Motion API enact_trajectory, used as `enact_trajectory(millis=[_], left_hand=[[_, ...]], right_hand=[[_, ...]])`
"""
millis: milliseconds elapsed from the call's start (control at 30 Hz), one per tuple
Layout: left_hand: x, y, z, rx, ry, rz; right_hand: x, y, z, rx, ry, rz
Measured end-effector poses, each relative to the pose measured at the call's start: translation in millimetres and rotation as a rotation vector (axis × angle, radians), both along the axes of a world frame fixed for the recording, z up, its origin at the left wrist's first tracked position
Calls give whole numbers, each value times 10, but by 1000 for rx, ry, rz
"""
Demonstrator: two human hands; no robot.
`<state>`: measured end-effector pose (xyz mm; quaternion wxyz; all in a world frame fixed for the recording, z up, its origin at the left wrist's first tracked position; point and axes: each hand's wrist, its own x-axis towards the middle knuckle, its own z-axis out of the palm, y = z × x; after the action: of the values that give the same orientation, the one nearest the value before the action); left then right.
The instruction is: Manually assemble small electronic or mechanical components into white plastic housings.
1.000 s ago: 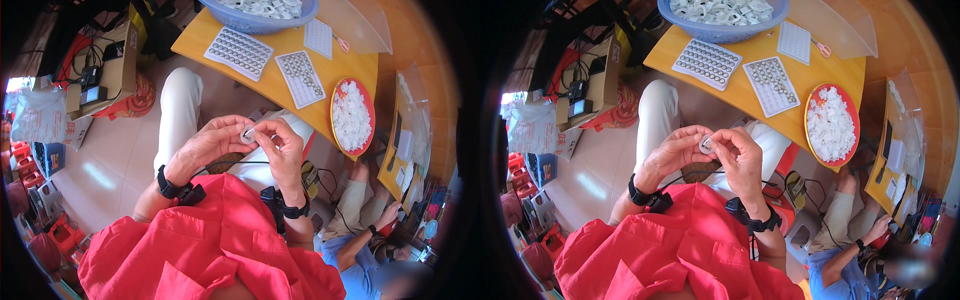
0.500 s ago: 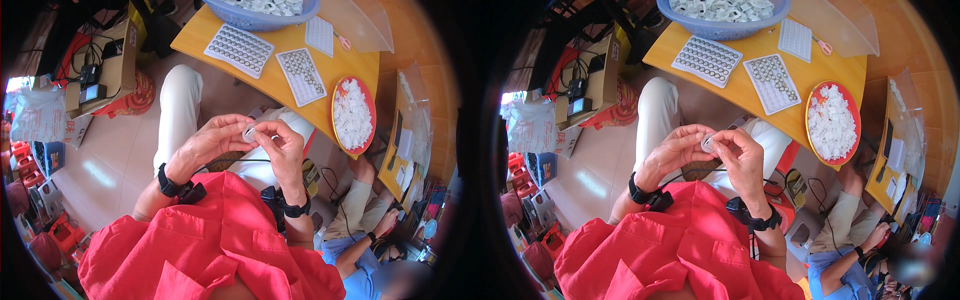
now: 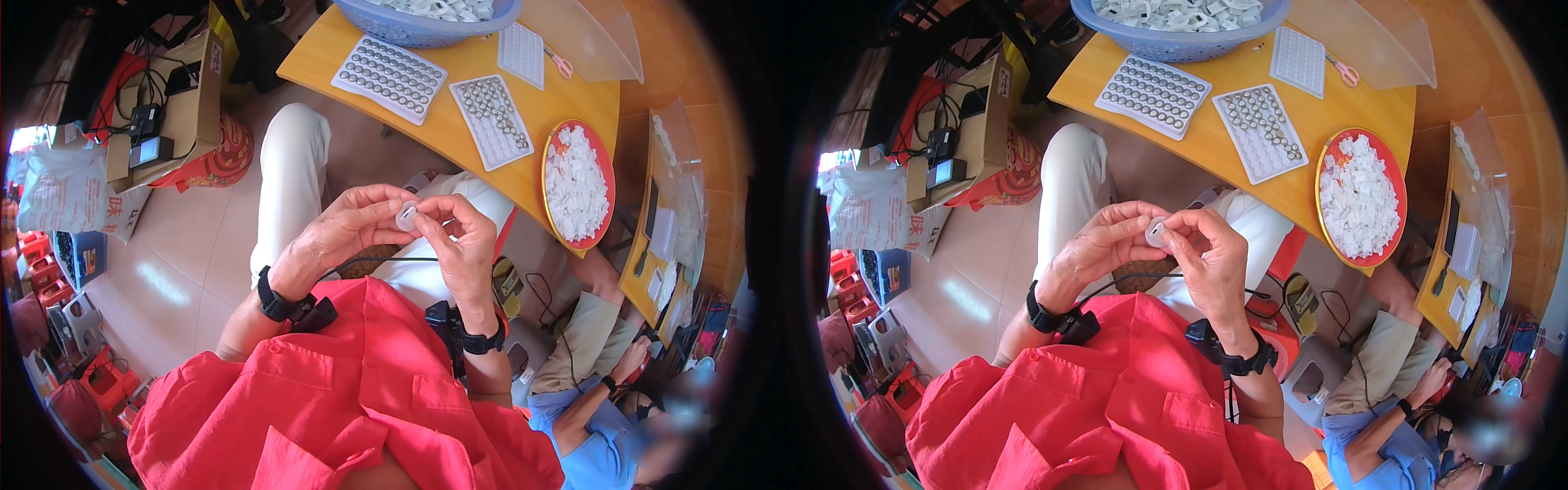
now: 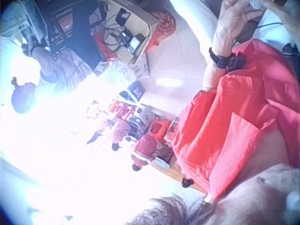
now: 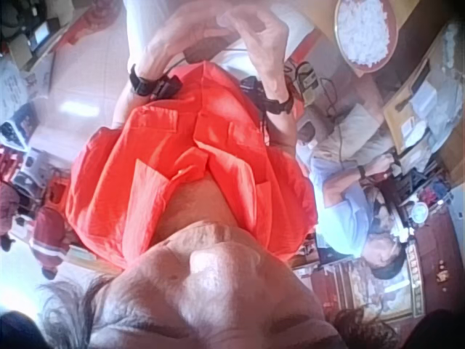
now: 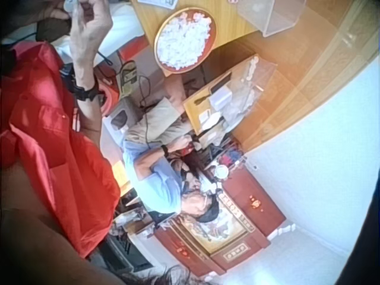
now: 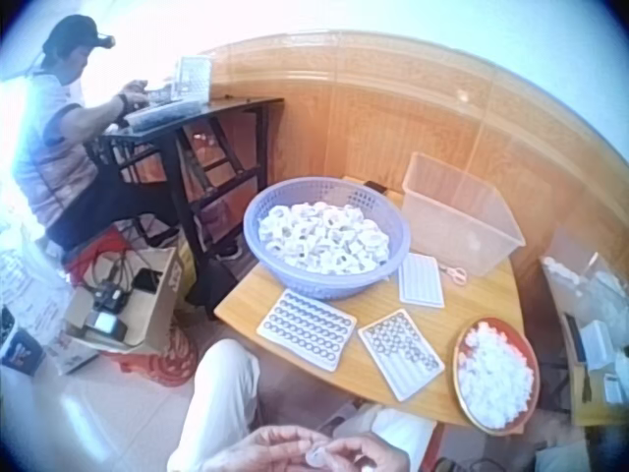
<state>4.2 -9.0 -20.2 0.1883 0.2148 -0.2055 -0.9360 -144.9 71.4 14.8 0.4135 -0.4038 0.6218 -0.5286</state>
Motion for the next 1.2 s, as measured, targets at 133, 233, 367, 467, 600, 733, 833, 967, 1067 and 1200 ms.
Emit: enact_trajectory(millis=[133, 233, 367, 467, 600, 733, 833, 967, 1067, 1200], left_hand=[[23, 13, -21, -31, 0, 1], [-5, 35, 2, -36, -27, 26], [-18, 32, 12, -17, -31, 32], [-26, 38, 16, -11, -30, 23], [-17, 41, 16, -1, -44, 28], [-22, 32, 4, -6, -64, 16], [-30, 38, 2, -22, -97, 12], [-29, 45, -4, -16, -87, 16], [-33, 43, 7, -17, -93, 17], [-43, 25, 34, -25, -113, -12]], right_hand=[[5, -8, 51, -12, 154, 33], [19, -14, 84, -60, 325, 43], [36, -13, 106, -108, 344, -2], [43, -4, 84, -119, 364, -18], [34, 10, 84, -73, 281, -18], [18, 11, 71, -56, 253, -14], [17, 18, 64, -45, 264, -8], [19, 22, 59, -81, 341, -3], [3, 19, 35, -79, 324, -5], [1, 15, 66, -44, 274, -14]])
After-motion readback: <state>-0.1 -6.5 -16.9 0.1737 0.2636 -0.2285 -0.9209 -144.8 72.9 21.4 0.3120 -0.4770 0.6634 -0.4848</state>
